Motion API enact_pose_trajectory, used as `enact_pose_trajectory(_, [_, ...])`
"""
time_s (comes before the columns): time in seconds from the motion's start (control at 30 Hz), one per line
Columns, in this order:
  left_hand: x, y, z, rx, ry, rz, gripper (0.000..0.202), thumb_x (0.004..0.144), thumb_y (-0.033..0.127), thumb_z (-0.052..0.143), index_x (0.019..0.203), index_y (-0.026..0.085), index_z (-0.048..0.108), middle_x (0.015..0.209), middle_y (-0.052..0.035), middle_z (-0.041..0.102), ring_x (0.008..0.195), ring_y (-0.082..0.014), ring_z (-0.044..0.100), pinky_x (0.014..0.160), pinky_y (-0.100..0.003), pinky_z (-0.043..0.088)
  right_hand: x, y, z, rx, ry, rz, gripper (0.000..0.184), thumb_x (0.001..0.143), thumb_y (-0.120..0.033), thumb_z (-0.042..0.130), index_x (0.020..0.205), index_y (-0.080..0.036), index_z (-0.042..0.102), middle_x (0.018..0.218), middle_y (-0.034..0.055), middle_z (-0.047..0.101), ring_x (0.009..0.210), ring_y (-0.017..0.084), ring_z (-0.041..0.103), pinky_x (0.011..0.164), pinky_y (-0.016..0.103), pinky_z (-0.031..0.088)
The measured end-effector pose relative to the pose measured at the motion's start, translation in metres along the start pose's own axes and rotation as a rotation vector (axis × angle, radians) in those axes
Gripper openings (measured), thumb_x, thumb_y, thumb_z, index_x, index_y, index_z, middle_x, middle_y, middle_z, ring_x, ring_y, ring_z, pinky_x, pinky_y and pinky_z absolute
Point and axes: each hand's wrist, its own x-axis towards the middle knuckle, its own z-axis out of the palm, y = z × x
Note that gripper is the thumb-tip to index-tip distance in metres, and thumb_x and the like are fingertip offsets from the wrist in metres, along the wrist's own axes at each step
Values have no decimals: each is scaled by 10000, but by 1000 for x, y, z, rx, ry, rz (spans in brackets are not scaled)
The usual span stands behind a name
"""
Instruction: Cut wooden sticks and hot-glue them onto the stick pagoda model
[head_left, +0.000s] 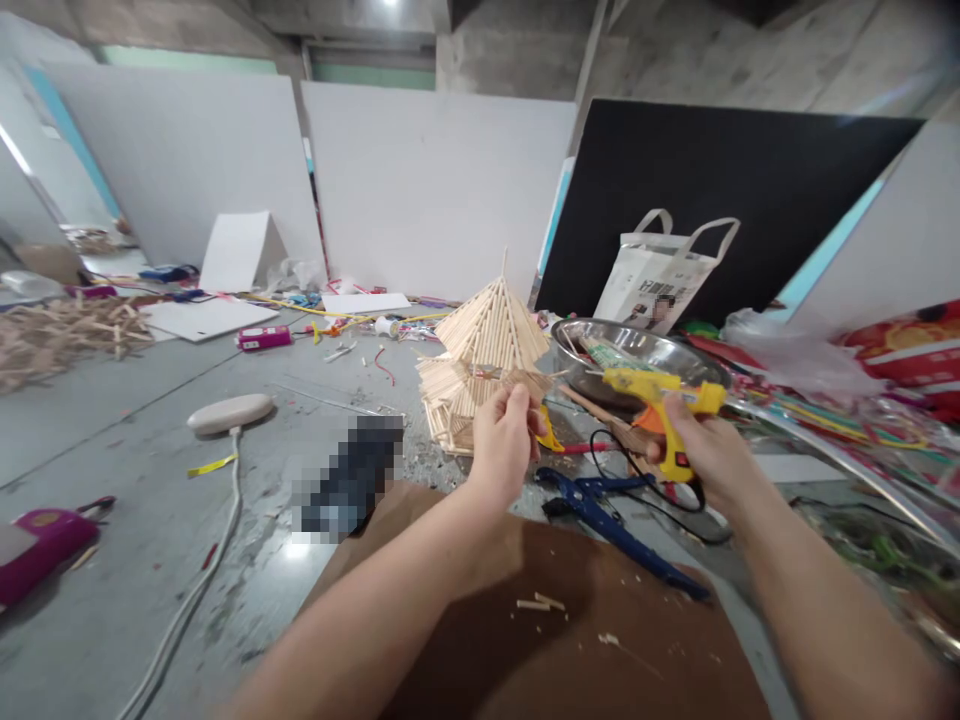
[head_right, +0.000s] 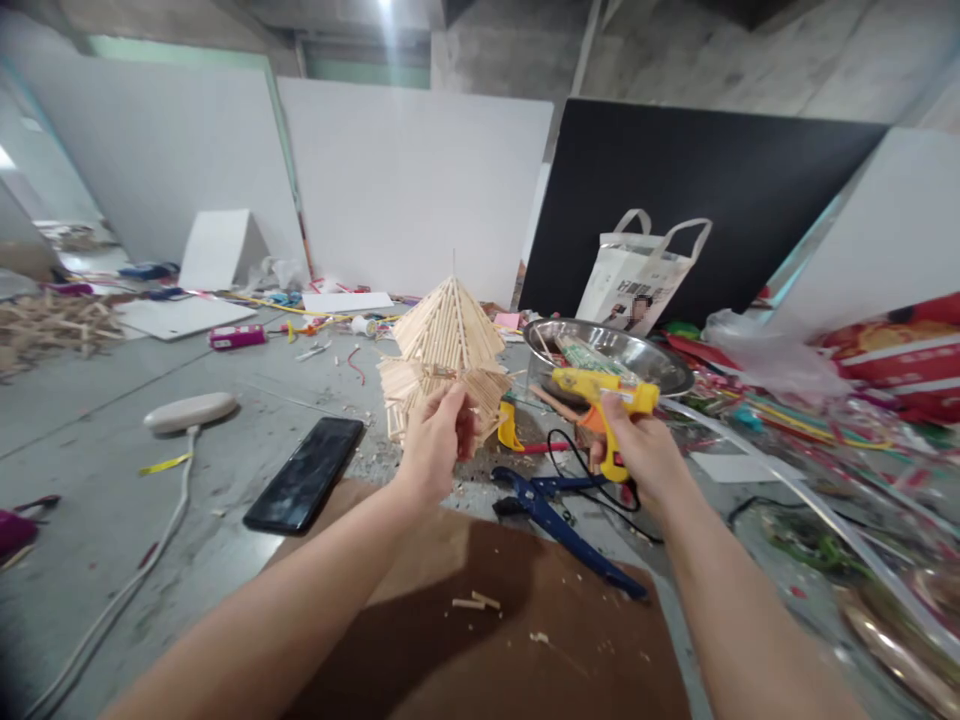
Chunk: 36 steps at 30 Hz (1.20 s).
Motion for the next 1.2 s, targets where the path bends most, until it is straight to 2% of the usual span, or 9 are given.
enact_pose_trajectory(0.1, [-7,-7,-10,251,-100,152,238,763,357,408,626,178,485,479,22,475,317,-48,350,331,-177,238,11,29,-19,-42,37,57,299,635,-520,548,554,-236,502,398,38,493,319,149,444,332,280,324])
enact_pose_trajectory(0.2, [-16,-16,-25,675,-249,285,191,737,296,461,613,179,549,556,-18,551,449,-87,456,426,-196,305,19,50,-33,-60,76,118,304,647,-518,534,525,-240,518,428,52,499,334,150,446,369,306,356])
enact_pose_trajectory(0.3, [-30,-21,-36,1137,-632,289,150,696,273,508,595,188,579,589,-34,590,531,-136,514,473,-226,330,23,63,-43,5,66,139,265,641,-473,571,531,-234,540,500,61,531,371,129,463,394,292,373])
enact_pose_trajectory(0.37, [-39,-23,-39,1340,-832,274,137,672,317,540,653,194,598,673,-44,617,607,-170,551,496,-238,356,25,70,-47,67,43,143,236,634,-444,594,558,-225,554,524,57,549,391,116,476,396,267,379])
enact_pose_trajectory(0.5, [-53,-28,-38,1544,-1087,287,243,670,403,541,763,185,599,804,-62,624,714,-209,583,548,-265,418,34,83,-52,108,151,197,253,609,-428,622,607,-190,535,468,21,538,353,105,468,341,224,378])
enact_pose_trajectory(0.6, [-58,-32,-36,1629,-1136,270,245,675,381,543,798,175,592,844,-70,624,735,-224,593,561,-288,448,40,91,-54,132,195,190,264,619,-419,615,652,-178,512,442,-13,519,322,94,449,311,208,376])
enact_pose_trajectory(0.73, [-62,-36,-35,1624,-1173,271,211,707,342,511,801,172,593,869,-77,627,758,-225,599,591,-300,469,41,94,-54,185,192,167,279,617,-422,614,654,-171,497,427,-27,505,315,91,449,296,198,375])
enact_pose_trajectory(1.0, [-63,-38,-37,1639,-1093,230,273,684,291,515,920,161,560,915,-111,618,753,-252,606,577,-348,489,39,90,-49,242,150,143,297,583,-417,646,641,-161,505,429,-27,516,313,91,449,274,198,381])
enact_pose_trajectory(1.2, [-62,-35,-34,1684,-1129,138,180,693,283,522,788,156,608,880,-107,633,780,-262,606,597,-344,492,41,91,-49,252,152,139,300,588,-416,645,653,-159,504,428,-27,513,312,98,459,271,203,385])
